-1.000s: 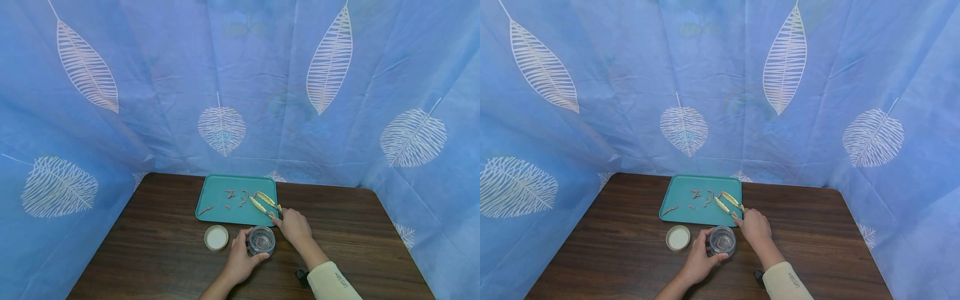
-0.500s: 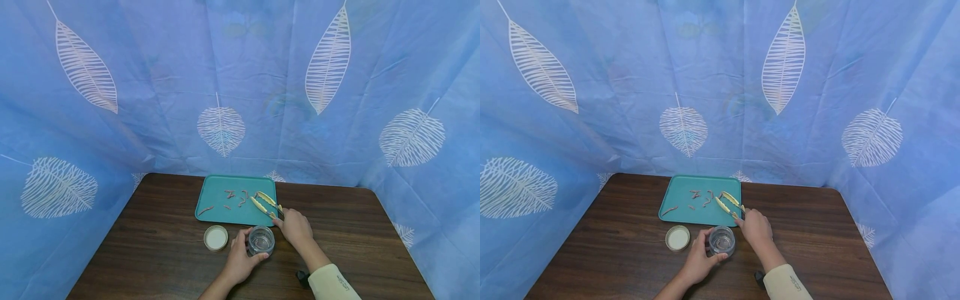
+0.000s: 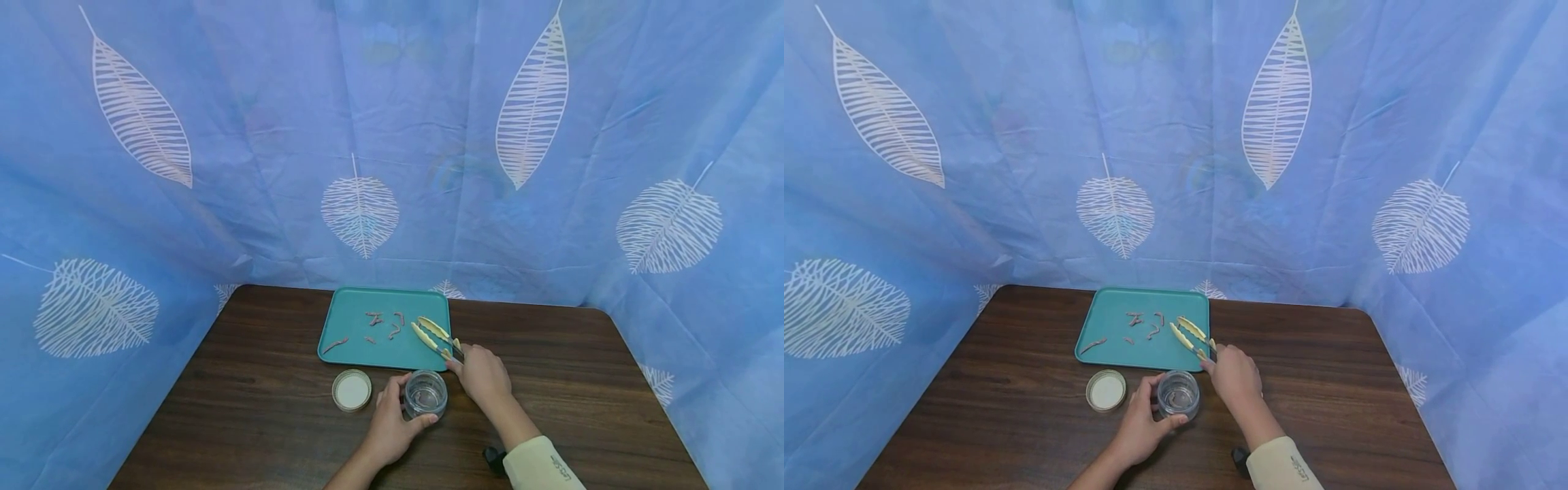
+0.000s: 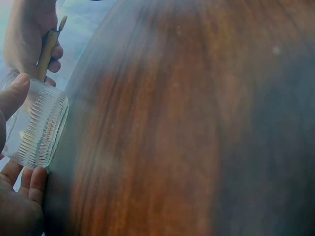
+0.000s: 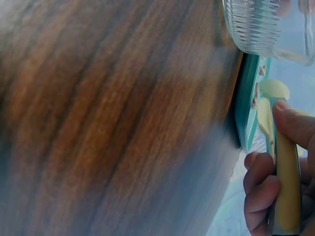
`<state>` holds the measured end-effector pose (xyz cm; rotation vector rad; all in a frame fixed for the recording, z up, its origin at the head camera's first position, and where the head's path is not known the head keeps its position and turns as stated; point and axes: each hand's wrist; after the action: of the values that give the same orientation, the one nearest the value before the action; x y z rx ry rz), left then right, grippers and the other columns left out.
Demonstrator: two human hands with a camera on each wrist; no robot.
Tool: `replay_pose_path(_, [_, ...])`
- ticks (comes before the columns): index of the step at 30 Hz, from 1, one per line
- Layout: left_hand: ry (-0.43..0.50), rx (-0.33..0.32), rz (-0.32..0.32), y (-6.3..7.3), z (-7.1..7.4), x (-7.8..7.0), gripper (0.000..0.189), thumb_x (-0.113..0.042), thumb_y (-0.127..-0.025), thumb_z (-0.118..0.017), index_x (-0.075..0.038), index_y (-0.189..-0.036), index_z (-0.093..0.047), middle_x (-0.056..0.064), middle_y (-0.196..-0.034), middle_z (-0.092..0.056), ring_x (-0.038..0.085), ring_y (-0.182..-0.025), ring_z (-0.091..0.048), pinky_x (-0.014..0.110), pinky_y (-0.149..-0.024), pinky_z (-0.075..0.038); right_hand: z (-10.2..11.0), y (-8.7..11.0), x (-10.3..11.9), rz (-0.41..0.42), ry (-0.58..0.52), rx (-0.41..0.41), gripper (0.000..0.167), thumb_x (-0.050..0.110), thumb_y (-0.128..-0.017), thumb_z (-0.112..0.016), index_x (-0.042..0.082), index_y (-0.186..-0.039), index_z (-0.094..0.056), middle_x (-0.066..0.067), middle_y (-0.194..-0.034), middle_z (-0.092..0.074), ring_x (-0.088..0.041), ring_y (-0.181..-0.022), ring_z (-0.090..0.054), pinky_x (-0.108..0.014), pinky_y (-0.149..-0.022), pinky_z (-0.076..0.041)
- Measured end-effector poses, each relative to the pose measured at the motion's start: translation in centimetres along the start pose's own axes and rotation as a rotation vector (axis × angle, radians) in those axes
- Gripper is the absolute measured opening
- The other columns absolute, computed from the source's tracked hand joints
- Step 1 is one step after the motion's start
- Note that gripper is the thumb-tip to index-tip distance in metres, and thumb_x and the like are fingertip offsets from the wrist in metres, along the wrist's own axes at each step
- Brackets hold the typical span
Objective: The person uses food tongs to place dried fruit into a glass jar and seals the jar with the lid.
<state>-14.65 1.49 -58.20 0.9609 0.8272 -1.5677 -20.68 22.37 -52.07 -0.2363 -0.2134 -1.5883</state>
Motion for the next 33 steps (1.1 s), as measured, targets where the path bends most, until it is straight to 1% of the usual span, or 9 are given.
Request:
replay_pose_path(5, [0.005, -0.001, -0.001, 0.02, 0.01, -0.03, 0.087, -0.041, -0.083, -0.095, -0.014, -0.151, -0.049, 0.006, -0.143, -0.063, 0.022, -0.126, -0.052, 0.029, -0.102, -0.058, -0.12, -0.23, 0.03, -0.015, -0.005, -0.004, 0.066, 0.041, -0.100, -0.080, -0.008, -0.141, -0.066, -0.024, -0.115, -0.075, -0.041, -0.100, -0.075, -0.057, -0.088, -0.063])
replay_pose_path(8, [0.003, -0.001, 0.000, 0.07, 0.03, -0.08, 0.087, -0.042, -0.083, -0.095, -0.014, -0.151, -0.049, 0.006, -0.142, -0.063, 0.023, -0.125, -0.053, 0.029, -0.101, -0.058, -0.26, -0.45, 0.07, -0.025, -0.010, 0.005, 0.066, 0.042, -0.099, -0.080, -0.009, -0.140, -0.066, -0.023, -0.114, -0.075, -0.041, -0.101, -0.075, -0.057, -0.089, -0.063])
replay_pose_path(13, [-0.001, 0.003, 0.006, 0.16, 0.06, -0.15, 0.086, -0.042, -0.084, -0.095, -0.014, -0.151, -0.049, 0.007, -0.142, -0.064, 0.023, -0.126, -0.053, 0.030, -0.101, -0.058, -0.39, -0.54, 0.16, -0.049, -0.009, 0.042, 0.068, 0.043, -0.100, -0.078, -0.009, -0.142, -0.065, -0.025, -0.120, -0.075, -0.044, -0.106, -0.075, -0.059, -0.091, -0.063])
replay_pose_path(16, [-0.002, 0.004, 0.005, 0.18, 0.09, -0.19, 0.086, -0.042, -0.084, -0.094, -0.014, -0.151, -0.048, 0.007, -0.144, -0.063, 0.024, -0.126, -0.053, 0.030, -0.101, -0.058, -0.38, -0.60, 0.15, -0.055, -0.006, 0.050, 0.064, 0.042, -0.101, -0.077, -0.008, -0.140, -0.067, -0.025, -0.119, -0.076, -0.043, -0.104, -0.075, -0.058, -0.090, -0.063])
replay_pose_path(20, [0.002, 0.005, 0.002, 0.17, 0.11, -0.20, 0.087, -0.042, -0.084, -0.094, -0.014, -0.152, -0.048, 0.007, -0.147, -0.062, 0.024, -0.127, -0.053, 0.030, -0.101, -0.058, -0.26, -0.66, 0.01, -0.058, -0.013, 0.037, 0.053, 0.040, -0.102, -0.077, -0.004, -0.130, -0.074, -0.018, -0.102, -0.077, -0.034, -0.088, -0.075, -0.052, -0.077, -0.062])
replay_pose_path(23, [0.004, 0.006, 0.001, 0.15, 0.08, -0.20, 0.087, -0.042, -0.084, -0.094, -0.013, -0.152, -0.048, 0.008, -0.148, -0.061, 0.025, -0.128, -0.052, 0.031, -0.102, -0.058, -0.15, -0.52, -0.11, -0.061, -0.030, 0.031, 0.045, 0.040, -0.101, -0.078, -0.001, -0.122, -0.077, -0.011, -0.087, -0.073, -0.025, -0.075, -0.068, -0.045, -0.068, -0.058])
replay_pose_path(26, [0.004, 0.005, 0.002, 0.12, 0.05, -0.22, 0.087, -0.041, -0.084, -0.094, -0.013, -0.152, -0.048, 0.009, -0.149, -0.060, 0.025, -0.128, -0.052, 0.031, -0.103, -0.059, -0.05, -0.29, -0.21, -0.060, -0.041, 0.025, 0.041, 0.040, -0.102, -0.077, 0.002, -0.116, -0.078, -0.007, -0.080, -0.069, -0.021, -0.070, -0.062, -0.041, -0.064, -0.054])
replay_pose_path(29, [0.006, 0.004, 0.005, 0.12, 0.05, -0.29, 0.087, -0.041, -0.084, -0.095, -0.013, -0.152, -0.048, 0.009, -0.150, -0.060, 0.025, -0.128, -0.052, 0.031, -0.103, -0.058, -0.09, -0.19, -0.37, -0.054, -0.042, 0.013, 0.040, 0.038, -0.102, -0.077, 0.002, -0.119, -0.079, -0.008, -0.083, -0.072, -0.021, -0.071, -0.064, -0.042, -0.064, -0.055])
replay_pose_path(33, [0.010, 0.002, 0.006, 0.12, 0.05, -0.31, 0.087, -0.040, -0.084, -0.095, -0.012, -0.151, -0.049, 0.009, -0.152, -0.059, 0.025, -0.129, -0.052, 0.031, -0.104, -0.059, -0.18, -0.10, -0.46, -0.057, -0.042, 0.003, 0.043, 0.037, -0.102, -0.077, 0.002, -0.129, -0.077, -0.012, -0.093, -0.078, -0.024, -0.077, -0.069, -0.046, -0.068, -0.058])
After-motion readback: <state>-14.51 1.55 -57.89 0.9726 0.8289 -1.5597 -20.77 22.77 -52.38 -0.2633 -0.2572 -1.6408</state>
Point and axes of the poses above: each hand's wrist, its own y-axis away from the middle knuckle, its own z-axis out of the back of the hand, x = y × z
